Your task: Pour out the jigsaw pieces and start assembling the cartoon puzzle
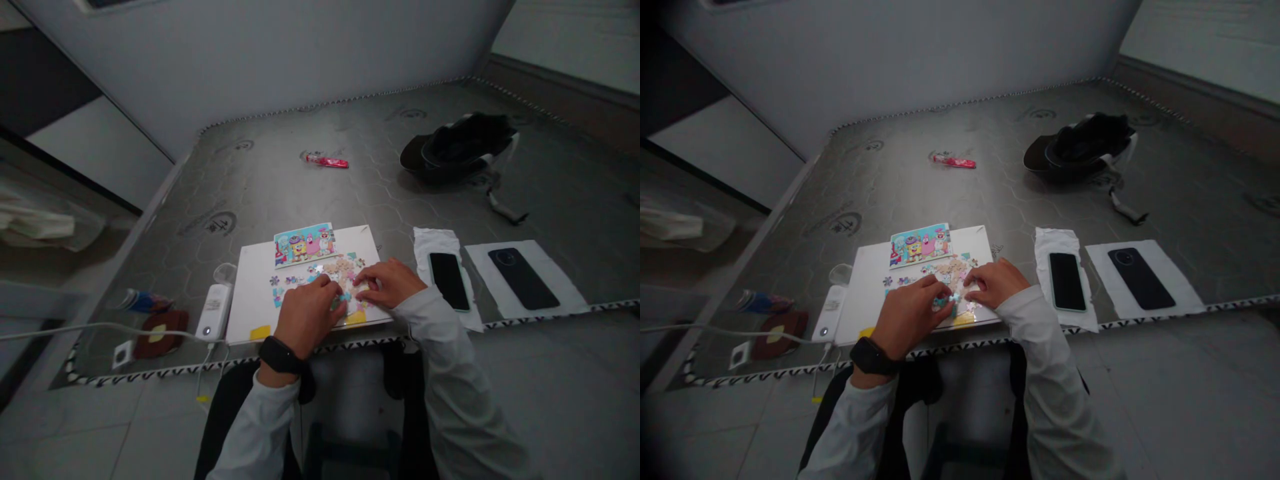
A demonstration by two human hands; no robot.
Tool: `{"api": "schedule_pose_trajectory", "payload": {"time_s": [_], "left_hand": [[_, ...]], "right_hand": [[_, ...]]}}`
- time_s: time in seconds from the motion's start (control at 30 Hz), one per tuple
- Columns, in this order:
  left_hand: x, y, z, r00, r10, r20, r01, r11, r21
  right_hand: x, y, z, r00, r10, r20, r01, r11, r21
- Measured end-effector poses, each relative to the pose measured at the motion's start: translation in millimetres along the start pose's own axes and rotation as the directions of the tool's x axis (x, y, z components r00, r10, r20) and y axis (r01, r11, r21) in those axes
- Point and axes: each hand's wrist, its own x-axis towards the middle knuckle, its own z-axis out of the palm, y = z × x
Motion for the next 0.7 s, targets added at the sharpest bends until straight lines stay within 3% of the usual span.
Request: {"api": "schedule_pose_trajectory", "payload": {"time_s": [0.23, 0.7], "left_hand": [[0.8, 4.4, 3.9, 0.99, 0.113, 0.08, -0.114, 0.993, 0.012], [-3.5, -19.3, 1.3, 0.995, 0.079, 0.062, -0.078, 0.997, -0.03]], "right_hand": [[3.4, -2.2, 2.9, 1.0, 0.002, 0.014, -0.001, 0.999, -0.051], [6.9, -0.3, 3.8, 0.998, 0.002, 0.063, 0.0, 1.0, -0.026]]}}
